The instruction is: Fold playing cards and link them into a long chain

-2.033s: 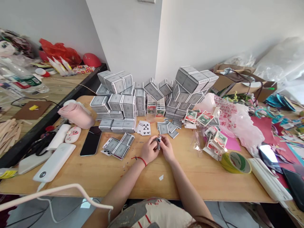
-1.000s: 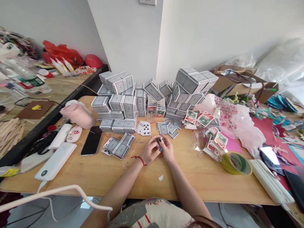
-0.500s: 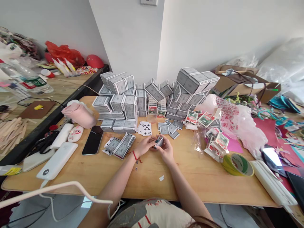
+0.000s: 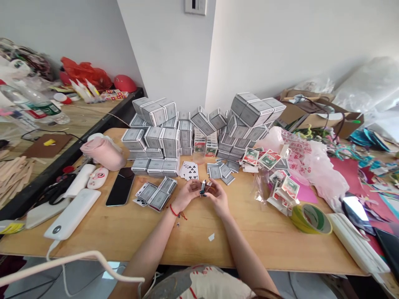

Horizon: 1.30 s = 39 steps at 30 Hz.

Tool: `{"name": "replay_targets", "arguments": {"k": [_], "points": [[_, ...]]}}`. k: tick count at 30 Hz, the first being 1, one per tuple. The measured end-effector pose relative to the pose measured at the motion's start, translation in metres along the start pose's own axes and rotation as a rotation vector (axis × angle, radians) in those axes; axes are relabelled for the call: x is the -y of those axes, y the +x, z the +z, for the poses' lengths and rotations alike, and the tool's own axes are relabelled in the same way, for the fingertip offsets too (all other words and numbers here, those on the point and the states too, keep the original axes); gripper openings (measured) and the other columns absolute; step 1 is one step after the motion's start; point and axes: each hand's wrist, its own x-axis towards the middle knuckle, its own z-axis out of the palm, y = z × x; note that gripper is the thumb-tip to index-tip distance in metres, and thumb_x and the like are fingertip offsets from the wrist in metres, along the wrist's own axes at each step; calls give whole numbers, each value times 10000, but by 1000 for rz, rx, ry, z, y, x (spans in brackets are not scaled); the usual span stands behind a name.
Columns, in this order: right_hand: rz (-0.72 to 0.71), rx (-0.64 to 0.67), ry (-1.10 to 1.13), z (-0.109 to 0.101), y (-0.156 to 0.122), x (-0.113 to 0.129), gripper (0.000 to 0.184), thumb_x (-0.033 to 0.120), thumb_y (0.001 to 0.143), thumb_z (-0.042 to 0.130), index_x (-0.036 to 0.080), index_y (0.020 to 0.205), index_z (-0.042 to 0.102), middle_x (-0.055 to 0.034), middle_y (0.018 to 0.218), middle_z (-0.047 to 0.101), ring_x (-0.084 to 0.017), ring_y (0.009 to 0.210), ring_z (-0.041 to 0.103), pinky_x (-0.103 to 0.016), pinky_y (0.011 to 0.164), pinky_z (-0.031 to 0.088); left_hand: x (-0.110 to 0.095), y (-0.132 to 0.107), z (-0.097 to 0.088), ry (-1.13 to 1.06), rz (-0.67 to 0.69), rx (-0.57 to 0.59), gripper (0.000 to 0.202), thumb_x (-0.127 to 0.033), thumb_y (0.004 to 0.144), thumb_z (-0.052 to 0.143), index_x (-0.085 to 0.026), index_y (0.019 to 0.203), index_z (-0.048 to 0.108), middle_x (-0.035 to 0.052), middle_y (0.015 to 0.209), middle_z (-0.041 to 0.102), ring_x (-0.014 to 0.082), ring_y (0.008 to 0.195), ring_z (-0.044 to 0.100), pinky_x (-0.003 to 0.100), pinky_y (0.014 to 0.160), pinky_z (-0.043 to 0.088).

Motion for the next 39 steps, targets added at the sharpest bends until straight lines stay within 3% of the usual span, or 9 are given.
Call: {"name": "replay_targets", "arguments": {"k": [5,9,18,24,29,35,39], "points": [[37,-13,58,-4,-2,8,497,284,671,671,213,1137,515,-73,1082,597,-216,999,560,-392,900,419,4,0,5,57,57,-35,429,-178,599,717,-162,968,498,97,1065,585,199,979,564,373,878,431],[17,-9,74,-7,-3,7,495,286,676,667,215,1142,517,-82,1130,574,-224,1044,531,-388,905,411,11,0,9,133,99,-46,571,-160,581,724,-166,1096,476,127,1154,544,227,1046,534,406,905,434],[10,63,46,-8,-3,11,519,345,638,679,227,1125,546,-88,1180,557,-270,1060,526,-416,862,437,14,-4,12,374,176,23,577,-211,662,655,-165,1198,447,122,1242,493,239,1125,479,433,977,371],[39,87,57,-9,-2,9,524,311,644,658,225,1149,543,-69,1235,515,-275,1137,464,-425,936,381,10,-7,13,699,318,-118,526,-219,685,632,-198,1183,466,97,1209,520,236,1114,479,439,965,363],[121,43,-61,-10,1,1,378,370,723,570,214,1065,607,-41,1102,612,-244,1049,535,-394,905,404,10,-9,14,897,398,-183,504,-189,687,615,-215,1170,474,86,1170,538,230,1093,483,422,941,373],[151,44,-222,-8,3,6,374,464,735,525,152,855,692,-29,791,681,-212,794,612,-308,701,479,12,-8,14,978,443,-216,521,-146,683,591,-217,1181,453,75,1177,529,220,1108,463,414,952,360],[141,34,-249,-9,3,10,323,439,714,565,164,810,705,-33,786,688,-203,765,614,-315,711,473,10,-9,14,1014,466,-218,514,-129,670,591,-221,1161,468,71,1163,537,227,1099,465,422,950,361]]}}
